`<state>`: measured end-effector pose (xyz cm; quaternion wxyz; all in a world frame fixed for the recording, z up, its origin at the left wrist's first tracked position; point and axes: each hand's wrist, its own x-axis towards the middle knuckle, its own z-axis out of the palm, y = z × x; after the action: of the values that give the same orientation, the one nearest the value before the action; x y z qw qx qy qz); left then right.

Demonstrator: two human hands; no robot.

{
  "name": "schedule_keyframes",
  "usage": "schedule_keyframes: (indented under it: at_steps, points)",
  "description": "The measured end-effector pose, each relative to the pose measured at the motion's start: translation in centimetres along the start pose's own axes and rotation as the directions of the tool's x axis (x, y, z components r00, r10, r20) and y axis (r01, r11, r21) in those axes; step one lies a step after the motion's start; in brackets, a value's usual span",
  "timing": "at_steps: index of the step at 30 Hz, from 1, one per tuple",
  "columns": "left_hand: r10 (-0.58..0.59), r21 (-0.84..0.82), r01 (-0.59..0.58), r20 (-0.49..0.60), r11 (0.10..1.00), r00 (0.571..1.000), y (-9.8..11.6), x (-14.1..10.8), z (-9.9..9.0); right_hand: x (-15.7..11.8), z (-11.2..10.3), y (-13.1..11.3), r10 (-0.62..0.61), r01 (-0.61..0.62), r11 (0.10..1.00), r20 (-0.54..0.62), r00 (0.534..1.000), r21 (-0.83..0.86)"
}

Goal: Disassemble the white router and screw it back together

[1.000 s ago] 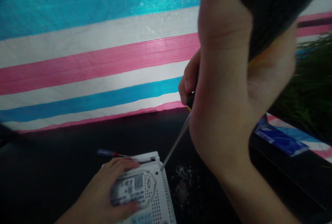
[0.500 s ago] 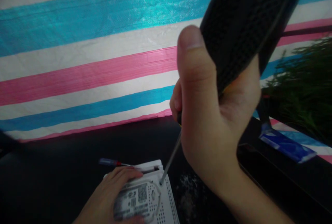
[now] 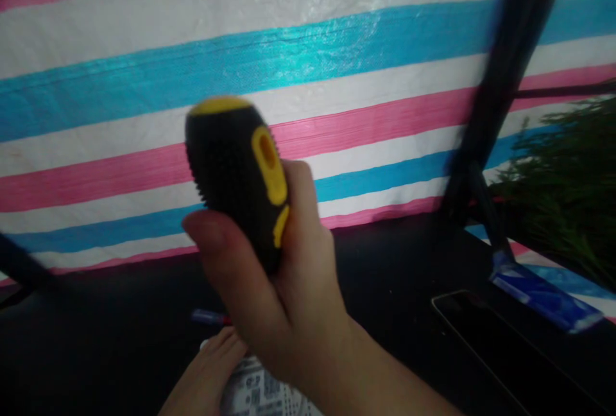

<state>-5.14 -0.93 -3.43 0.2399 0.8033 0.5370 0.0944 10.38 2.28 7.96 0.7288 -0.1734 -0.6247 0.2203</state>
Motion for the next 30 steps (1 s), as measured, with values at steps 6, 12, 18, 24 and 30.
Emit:
schedule_keyframes:
  at_steps: [6, 12, 18, 24, 30]
  points:
    - [0.000, 0.002, 0.000, 0.011, 1.000, 1.000, 0.1, 0.0, -0.1, 0.1, 0.5, 1.1, -0.057, 0.057, 0.998, -0.015, 0.998, -0.032]
    - [0.008, 0.017, -0.007, -0.039, 1.000, 0.999, -0.2, -0.1, 0.2, 0.2, 0.8, 0.0, -0.166, 0.158, 0.941, 0.001, 0.986, -0.299]
    - [0.010, -0.020, -0.009, 0.039, 1.000, 0.999, -0.8, 0.5, 0.3, 0.8, -0.2, 0.9, -0.104, 0.093, 0.970, -0.042, 0.994, -0.223]
    - [0.070, -0.065, -0.068, 0.029, 0.996, 0.997, -2.6, 1.0, 1.0, 1.8, -1.1, 2.1, -0.016, 0.008, 0.996, -0.096, 0.995, -0.092]
    - [0.060, -0.083, -0.061, -0.022, 0.995, 0.998, -2.3, 0.3, 1.1, 0.5, 0.1, 1.1, 0.010, -0.011, 1.000, -0.045, 0.999, -0.019]
